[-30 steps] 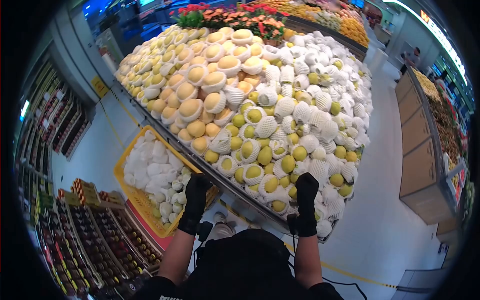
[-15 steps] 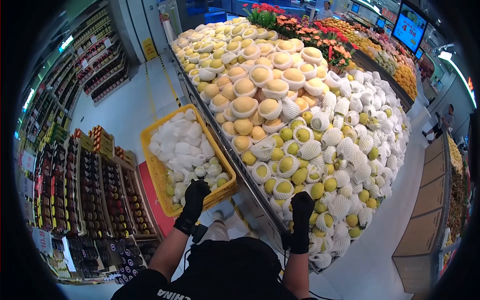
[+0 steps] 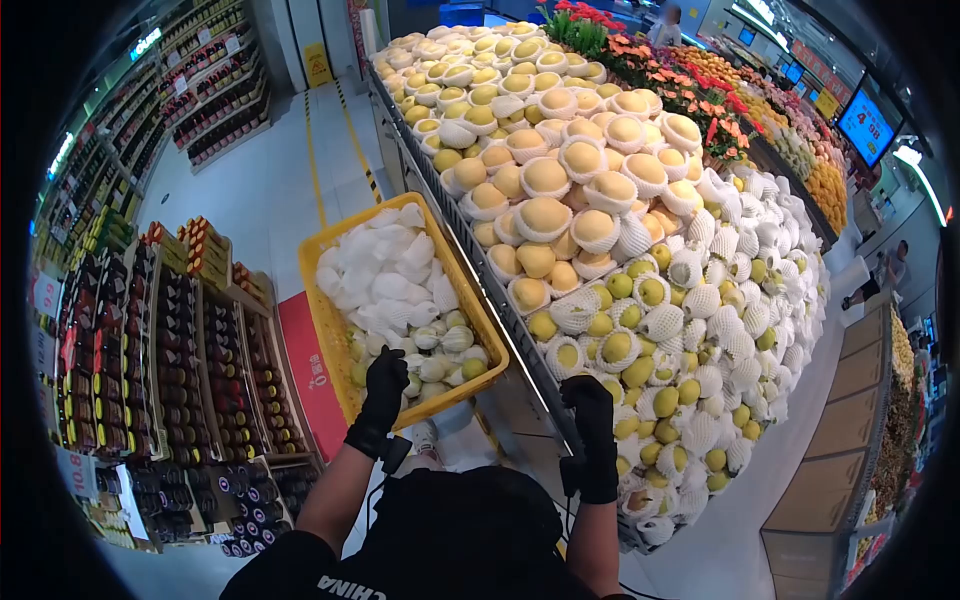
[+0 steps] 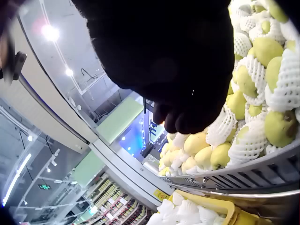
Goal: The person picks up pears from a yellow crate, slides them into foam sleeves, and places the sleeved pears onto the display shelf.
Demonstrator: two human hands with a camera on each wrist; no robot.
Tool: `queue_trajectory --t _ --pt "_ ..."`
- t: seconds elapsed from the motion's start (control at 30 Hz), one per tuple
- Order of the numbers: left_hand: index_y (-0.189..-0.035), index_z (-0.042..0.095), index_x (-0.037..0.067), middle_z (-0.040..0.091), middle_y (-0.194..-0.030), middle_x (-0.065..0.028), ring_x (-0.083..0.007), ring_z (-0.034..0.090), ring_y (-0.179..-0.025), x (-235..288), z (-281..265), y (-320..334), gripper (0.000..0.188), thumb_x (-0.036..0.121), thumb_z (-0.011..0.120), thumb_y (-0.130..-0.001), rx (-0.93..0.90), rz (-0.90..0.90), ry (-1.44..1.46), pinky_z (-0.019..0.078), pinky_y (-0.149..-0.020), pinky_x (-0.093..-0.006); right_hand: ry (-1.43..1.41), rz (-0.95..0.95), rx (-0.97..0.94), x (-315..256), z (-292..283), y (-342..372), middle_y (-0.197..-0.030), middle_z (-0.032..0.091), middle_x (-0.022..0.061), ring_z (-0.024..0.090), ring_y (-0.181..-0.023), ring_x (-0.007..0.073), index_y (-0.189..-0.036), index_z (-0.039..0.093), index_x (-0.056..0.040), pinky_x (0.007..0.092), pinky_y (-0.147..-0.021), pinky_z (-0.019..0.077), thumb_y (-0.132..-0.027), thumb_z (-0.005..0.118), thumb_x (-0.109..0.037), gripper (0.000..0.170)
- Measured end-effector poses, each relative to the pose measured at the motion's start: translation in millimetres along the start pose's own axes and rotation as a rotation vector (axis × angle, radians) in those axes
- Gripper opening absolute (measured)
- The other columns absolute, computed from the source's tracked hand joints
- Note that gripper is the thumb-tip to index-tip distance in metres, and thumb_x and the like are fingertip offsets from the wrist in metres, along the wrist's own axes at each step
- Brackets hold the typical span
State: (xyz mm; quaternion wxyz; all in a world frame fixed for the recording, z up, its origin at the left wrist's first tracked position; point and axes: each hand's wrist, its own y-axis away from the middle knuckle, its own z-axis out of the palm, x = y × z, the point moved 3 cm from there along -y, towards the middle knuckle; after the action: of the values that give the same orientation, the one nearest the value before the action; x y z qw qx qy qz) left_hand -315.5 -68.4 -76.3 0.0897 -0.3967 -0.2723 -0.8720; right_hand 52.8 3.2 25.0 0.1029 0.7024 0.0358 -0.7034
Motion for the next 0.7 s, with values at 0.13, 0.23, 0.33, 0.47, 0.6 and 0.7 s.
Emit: queue_trajectory --t 0.13,0.23,0.33,0.47,0.6,0.7 --pt "-0.098 0.057 0.004 0.044 -0.063 0.0041 -0.0060 0.037 -0.048 14.7 -20.8 -9.9 0.035 0.038 0.046 -0.098 0.097 -0.029 -0.015 0.0310 -0.044 -0.0205 0.127 0.169 -0.072 12.5 30.4 -2.2 -0.085 0.063 0.0045 0.059 -0.074 0.0122 -0.101 0.063 -0.0003 0.0247 -0.068 0.0477 -0.084 0.053 -0.008 0.021" --pt "-0.101 0.057 0.002 0.047 -0.065 0.0026 -0.0053 0.037 -0.048 23.3 -36.8 -14.0 0.036 0.037 0.048 -0.097 0.151 -0.036 0.008 0.0309 -0.044 -0.0198 0.297 0.237 -0.152 9.3 51.6 -5.5 -0.086 0.064 0.0045 0.059 -0.074 0.0121 -0.103 0.063 -0.0010 0.0250 -0.069 0.0482 -0.086 0.054 -0.011 0.022" --pt "-0.103 0.057 0.002 0.050 -0.070 0.0023 -0.0049 0.040 -0.052 28.1 -57.7 -22.3 0.035 0.036 0.048 -0.097 0.107 -0.028 0.000 0.0336 -0.047 -0.0191 0.323 0.252 -0.196 15.5 69.8 -8.2 -0.087 0.064 0.0042 0.059 -0.074 0.0119 -0.105 0.063 -0.0006 0.0253 -0.069 0.0478 -0.089 0.055 -0.016 0.024" --pt "-0.110 0.057 0.004 0.057 -0.082 0.0008 -0.0067 0.050 -0.065 41.9 -78.3 -35.1 0.029 0.029 0.051 -0.096 0.049 0.172 -0.341 0.0426 -0.056 -0.0199 0.375 0.248 -0.235 16.2 97.3 -12.7 -0.086 0.064 0.0042 0.058 -0.074 0.0117 -0.106 0.063 -0.0005 0.0256 -0.068 0.0472 -0.090 0.054 -0.017 0.024" --pt "-0.116 0.056 0.007 0.062 -0.098 -0.0024 -0.0110 0.059 -0.083 55.8 -92.5 -49.9 0.026 0.019 0.055 -0.093 0.087 0.221 -0.292 0.0503 -0.071 -0.0248 0.502 0.220 -0.259 26.2 120.4 -17.2 -0.086 0.064 0.0052 0.058 -0.074 0.0121 -0.106 0.062 -0.0003 0.0261 -0.068 0.0474 -0.090 0.055 -0.016 0.024" --pt "-0.116 0.056 0.007 0.063 -0.103 -0.0041 -0.0129 0.061 -0.089 60.1 -107.0 -61.3 0.027 0.015 0.057 -0.091 0.036 0.104 0.064 0.0510 -0.078 -0.0280 0.650 0.205 -0.282 37.8 136.6 -19.9 -0.085 0.064 0.0064 0.059 -0.074 0.0131 -0.107 0.062 -0.0009 0.0271 -0.068 0.0480 -0.090 0.056 -0.016 0.023"
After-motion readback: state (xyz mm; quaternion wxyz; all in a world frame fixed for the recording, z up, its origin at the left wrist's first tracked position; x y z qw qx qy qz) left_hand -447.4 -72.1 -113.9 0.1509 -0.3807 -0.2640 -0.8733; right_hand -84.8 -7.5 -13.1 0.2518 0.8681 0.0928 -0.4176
